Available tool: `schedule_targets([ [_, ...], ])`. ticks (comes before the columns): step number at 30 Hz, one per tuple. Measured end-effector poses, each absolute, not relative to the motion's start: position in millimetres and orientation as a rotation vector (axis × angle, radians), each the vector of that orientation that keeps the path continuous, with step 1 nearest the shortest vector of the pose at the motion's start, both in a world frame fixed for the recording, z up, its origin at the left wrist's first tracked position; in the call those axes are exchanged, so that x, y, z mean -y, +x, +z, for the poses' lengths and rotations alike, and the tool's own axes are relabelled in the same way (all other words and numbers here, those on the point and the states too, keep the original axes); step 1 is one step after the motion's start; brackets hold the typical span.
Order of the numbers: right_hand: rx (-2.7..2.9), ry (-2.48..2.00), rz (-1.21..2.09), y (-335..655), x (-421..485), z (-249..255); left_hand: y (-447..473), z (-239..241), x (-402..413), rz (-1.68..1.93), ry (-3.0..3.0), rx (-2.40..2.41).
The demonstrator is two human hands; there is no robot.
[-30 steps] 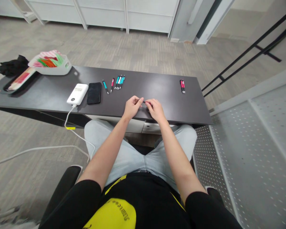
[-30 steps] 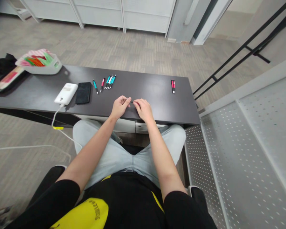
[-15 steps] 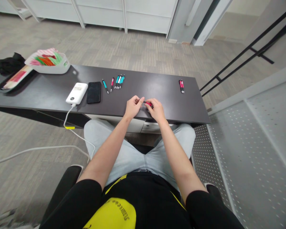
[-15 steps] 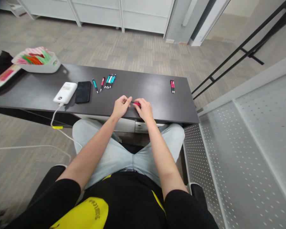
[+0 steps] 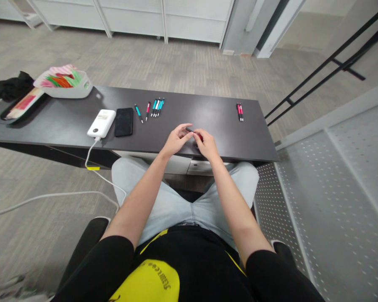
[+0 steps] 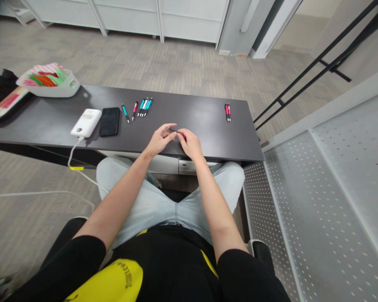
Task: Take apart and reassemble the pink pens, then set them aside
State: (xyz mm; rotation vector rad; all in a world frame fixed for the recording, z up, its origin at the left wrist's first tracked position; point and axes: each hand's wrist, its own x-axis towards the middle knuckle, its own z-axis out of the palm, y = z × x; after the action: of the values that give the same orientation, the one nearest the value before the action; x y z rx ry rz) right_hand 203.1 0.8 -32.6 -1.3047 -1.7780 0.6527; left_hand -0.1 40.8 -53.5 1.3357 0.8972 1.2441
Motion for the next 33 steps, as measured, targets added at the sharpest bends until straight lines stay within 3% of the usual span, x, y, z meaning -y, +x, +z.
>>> schedule_targets([
  [20,1.672,-1.383,0.614,203,1,-32,-25,-51,-62,1.605,0.943,-1.094],
  [33,1.382,-1.386,0.725,204,-4,-35,-40,-37,-77,1.283,1.899,-1.378],
])
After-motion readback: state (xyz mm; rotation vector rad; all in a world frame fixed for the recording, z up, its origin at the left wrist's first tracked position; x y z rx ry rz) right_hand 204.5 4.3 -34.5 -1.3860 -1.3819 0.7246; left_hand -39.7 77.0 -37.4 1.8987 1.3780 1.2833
